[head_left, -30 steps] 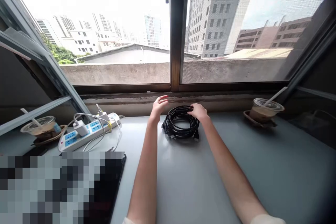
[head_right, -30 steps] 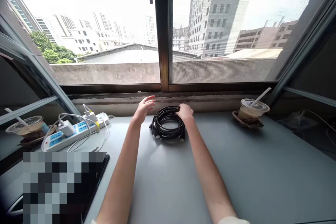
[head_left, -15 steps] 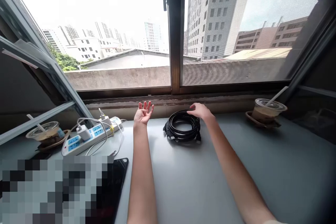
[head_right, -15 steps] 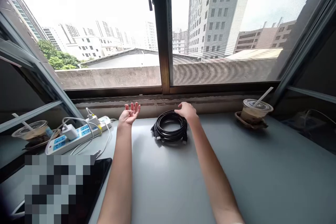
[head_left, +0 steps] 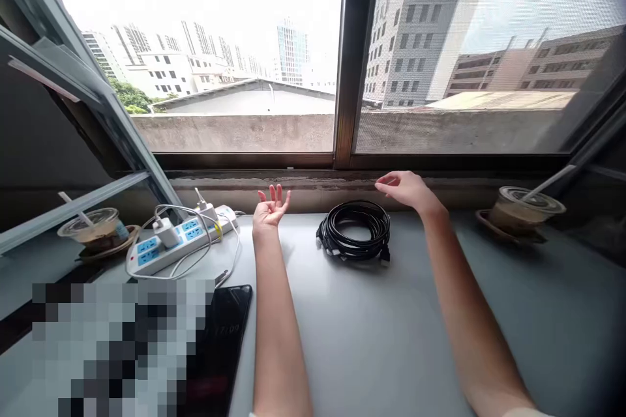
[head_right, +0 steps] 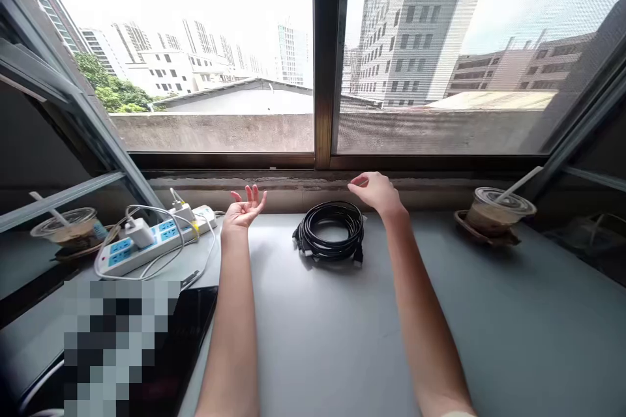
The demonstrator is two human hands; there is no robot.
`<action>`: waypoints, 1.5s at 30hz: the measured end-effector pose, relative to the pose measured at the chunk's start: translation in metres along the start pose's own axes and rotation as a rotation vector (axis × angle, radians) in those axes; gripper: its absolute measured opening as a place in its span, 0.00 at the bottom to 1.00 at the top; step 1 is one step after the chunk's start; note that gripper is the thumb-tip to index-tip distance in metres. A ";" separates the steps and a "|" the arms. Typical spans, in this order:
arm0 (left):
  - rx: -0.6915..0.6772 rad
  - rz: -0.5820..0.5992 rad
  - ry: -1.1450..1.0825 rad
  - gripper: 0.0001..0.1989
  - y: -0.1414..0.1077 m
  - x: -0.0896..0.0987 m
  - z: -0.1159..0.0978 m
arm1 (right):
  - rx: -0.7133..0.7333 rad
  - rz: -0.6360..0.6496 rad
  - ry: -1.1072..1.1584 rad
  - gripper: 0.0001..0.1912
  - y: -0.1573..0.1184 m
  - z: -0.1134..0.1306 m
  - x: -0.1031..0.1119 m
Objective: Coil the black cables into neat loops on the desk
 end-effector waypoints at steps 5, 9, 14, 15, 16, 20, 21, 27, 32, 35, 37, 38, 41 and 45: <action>-0.023 0.005 -0.056 0.17 -0.001 0.001 -0.004 | -0.022 -0.026 0.020 0.12 -0.004 -0.003 0.007; -0.007 0.029 -0.033 0.19 -0.002 -0.001 -0.006 | -0.036 -0.024 0.047 0.12 -0.006 -0.005 0.011; -0.046 0.096 -0.038 0.22 -0.011 -0.007 -0.009 | -0.029 -0.028 0.060 0.11 -0.010 -0.005 0.015; -0.061 0.127 -0.026 0.23 -0.014 -0.009 -0.010 | -0.025 -0.028 0.061 0.11 -0.010 -0.005 0.015; -0.074 0.156 -0.005 0.23 -0.016 -0.011 -0.011 | -0.020 -0.028 0.063 0.11 -0.011 -0.005 0.015; -0.088 0.220 0.079 0.26 -0.020 -0.013 -0.013 | 0.002 -0.021 0.083 0.12 -0.013 -0.004 0.016; -0.083 0.236 0.089 0.26 -0.020 -0.012 -0.013 | 0.007 -0.017 0.086 0.12 -0.014 -0.004 0.015; -0.093 0.286 0.149 0.26 -0.022 -0.013 -0.013 | 0.022 0.009 0.066 0.10 -0.023 0.005 0.015; -0.164 0.296 0.293 0.22 -0.028 -0.021 -0.019 | 0.153 -0.022 0.121 0.12 -0.036 0.014 0.024; -0.168 0.272 0.452 0.18 -0.027 -0.021 -0.019 | 0.156 0.009 0.148 0.13 -0.028 0.007 0.020; -0.141 0.231 0.604 0.15 -0.023 -0.018 -0.015 | 0.090 0.030 0.097 0.13 -0.015 -0.003 0.010; -0.127 0.205 0.695 0.14 -0.019 -0.016 -0.011 | 0.050 0.034 0.050 0.14 -0.007 -0.010 0.002; -0.101 0.150 0.998 0.07 -0.005 -0.013 0.010 | 0.043 0.043 -0.121 0.23 0.014 -0.023 -0.026; -0.095 0.250 1.366 0.03 0.004 -0.014 0.068 | 0.121 0.110 -0.157 0.21 0.028 -0.027 -0.066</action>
Point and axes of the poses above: each hand's wrist, its own y-axis towards the middle knuckle, its own x-axis out of the back of the hand, z = x × y, the point moved 2 cm from there along y, towards the middle knuckle, and after that the axes turned 14 degrees about z, right-handed, at the moved point
